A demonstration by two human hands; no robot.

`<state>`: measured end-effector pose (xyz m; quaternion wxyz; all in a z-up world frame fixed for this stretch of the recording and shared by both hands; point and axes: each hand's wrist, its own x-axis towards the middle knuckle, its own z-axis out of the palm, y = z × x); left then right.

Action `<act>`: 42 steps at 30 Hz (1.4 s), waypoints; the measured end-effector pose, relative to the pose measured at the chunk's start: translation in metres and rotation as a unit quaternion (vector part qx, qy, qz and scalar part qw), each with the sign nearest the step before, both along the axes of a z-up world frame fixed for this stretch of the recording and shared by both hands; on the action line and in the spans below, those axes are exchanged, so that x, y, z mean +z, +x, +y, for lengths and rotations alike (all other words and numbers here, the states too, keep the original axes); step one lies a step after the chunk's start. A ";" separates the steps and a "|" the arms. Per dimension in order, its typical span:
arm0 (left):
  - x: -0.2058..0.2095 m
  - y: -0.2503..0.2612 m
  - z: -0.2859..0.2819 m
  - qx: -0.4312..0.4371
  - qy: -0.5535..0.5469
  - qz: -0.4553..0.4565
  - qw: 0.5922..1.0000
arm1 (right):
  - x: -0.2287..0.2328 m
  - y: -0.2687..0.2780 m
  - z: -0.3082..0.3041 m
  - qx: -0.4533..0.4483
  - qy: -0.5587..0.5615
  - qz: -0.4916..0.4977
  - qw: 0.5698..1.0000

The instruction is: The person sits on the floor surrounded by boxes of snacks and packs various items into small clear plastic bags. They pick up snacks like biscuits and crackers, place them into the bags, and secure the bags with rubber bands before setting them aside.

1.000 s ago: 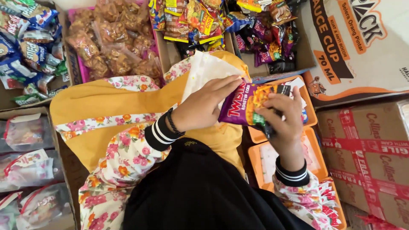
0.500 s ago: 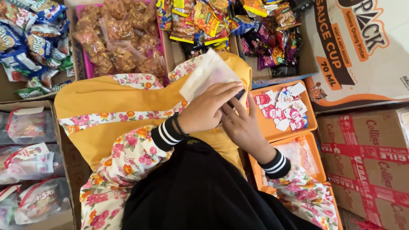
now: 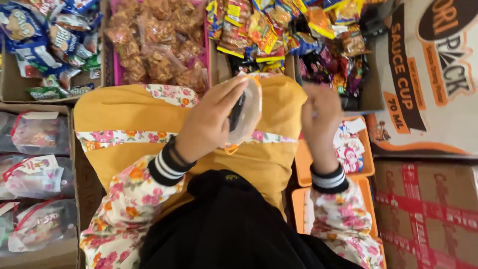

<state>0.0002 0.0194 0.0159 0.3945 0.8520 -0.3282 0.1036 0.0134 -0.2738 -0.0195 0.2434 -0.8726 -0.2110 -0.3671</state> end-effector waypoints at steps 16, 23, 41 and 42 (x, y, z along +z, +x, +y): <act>-0.030 0.021 0.052 0.095 0.041 0.082 0.991 | -0.303 0.279 0.003 -0.260 0.768 0.401 0.425; -0.039 0.024 0.049 0.078 0.023 0.112 0.990 | -0.313 0.287 -0.003 -0.211 0.756 0.449 0.428; -0.036 0.025 0.032 0.065 -0.147 0.067 0.985 | -0.036 0.008 0.045 0.241 0.803 0.337 0.429; -0.040 0.024 0.029 0.051 -0.152 0.069 0.985 | -0.030 -0.006 0.048 0.335 0.786 0.324 0.406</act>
